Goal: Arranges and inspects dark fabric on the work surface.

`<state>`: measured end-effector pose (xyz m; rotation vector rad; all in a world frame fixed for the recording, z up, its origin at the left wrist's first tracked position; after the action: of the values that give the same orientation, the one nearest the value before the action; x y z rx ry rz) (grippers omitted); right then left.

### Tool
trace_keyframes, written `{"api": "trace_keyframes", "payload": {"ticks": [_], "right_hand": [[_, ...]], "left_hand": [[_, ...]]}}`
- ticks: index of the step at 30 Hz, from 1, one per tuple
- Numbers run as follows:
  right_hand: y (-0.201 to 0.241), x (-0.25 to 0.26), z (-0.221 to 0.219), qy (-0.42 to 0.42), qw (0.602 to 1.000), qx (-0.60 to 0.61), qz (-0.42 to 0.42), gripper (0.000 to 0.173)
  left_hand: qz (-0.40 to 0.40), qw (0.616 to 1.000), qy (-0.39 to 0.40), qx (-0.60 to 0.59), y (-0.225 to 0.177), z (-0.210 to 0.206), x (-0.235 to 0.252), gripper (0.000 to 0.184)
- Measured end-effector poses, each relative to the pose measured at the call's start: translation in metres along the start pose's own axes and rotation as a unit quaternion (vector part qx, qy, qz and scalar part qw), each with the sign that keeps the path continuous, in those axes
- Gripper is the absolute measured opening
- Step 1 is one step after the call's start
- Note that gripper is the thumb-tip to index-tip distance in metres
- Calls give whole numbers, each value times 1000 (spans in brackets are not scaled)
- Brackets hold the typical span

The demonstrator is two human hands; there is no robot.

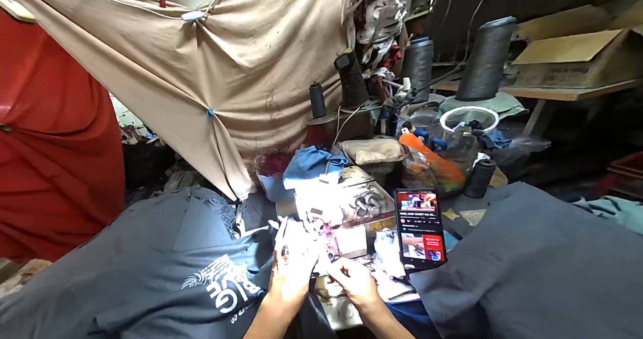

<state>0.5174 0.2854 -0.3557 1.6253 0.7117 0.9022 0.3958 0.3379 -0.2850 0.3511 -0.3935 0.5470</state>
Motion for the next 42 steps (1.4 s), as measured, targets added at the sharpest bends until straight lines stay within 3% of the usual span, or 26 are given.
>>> {"api": "trace_keyframes", "payload": {"ticks": [4, 6, 10, 13, 19, 25, 29, 33, 36, 38, 40, 42], "right_hand": [[2, 5, -1, 3, 1000, -1, -17, 10], [0, 21, -5, 19, 999, -11, -41, 12], [-4, 42, -13, 4, 994, 7, -109, 23], [-7, 46, -15, -8, 992, 9, -125, 19], [-6, 43, -15, -16, 991, 11, -130, 15], [-10, 46, -14, -18, 992, 6, -122, 22], [-11, 45, -15, -13, 991, 23, -129, 19], [4, 42, -8, -18, 992, -111, -63, 33], [24, 36, -10, -18, 975, -212, 63, 34], [33, 24, -18, 37, 963, -247, 104, 32], [32, 15, -25, 126, 949, -278, 80, 31], [31, 10, -26, 152, 933, -308, 109, 29]], "left_hand": [[-40, 998, -50, 2, -4, 16, -3, 44], [-32, 999, -21, -25, -1, 18, 4, 42], [-10, 996, -51, -75, 15, 12, 18, 36], [15, 997, -6, -78, 21, 3, 22, 36], [26, 993, -10, -113, 22, 4, 24, 33], [103, 983, 114, -99, 29, -12, 45, 37], [112, 981, 124, -99, 33, -18, 49, 39], [93, 987, 55, -118, 31, -7, 38, 37], [82, 990, 38, -113, 21, 6, 16, 36], [47, 995, -17, -87, 10, 21, -1, 26], [33, 995, 19, -89, -1, 30, -14, 26], [41, 987, 96, -124, -9, 33, -23, 32]]}}
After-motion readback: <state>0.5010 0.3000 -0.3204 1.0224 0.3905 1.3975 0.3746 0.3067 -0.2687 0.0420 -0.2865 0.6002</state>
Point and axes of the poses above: each hand's wrist, its own x-axis towards the middle knuckle, its own z-axis out of the back of the hand, y = z × x, the point moved 9 cm from there along x, towards the middle knuckle, and after that the axes turned 6 degrees about x, right-handed, at the moved point
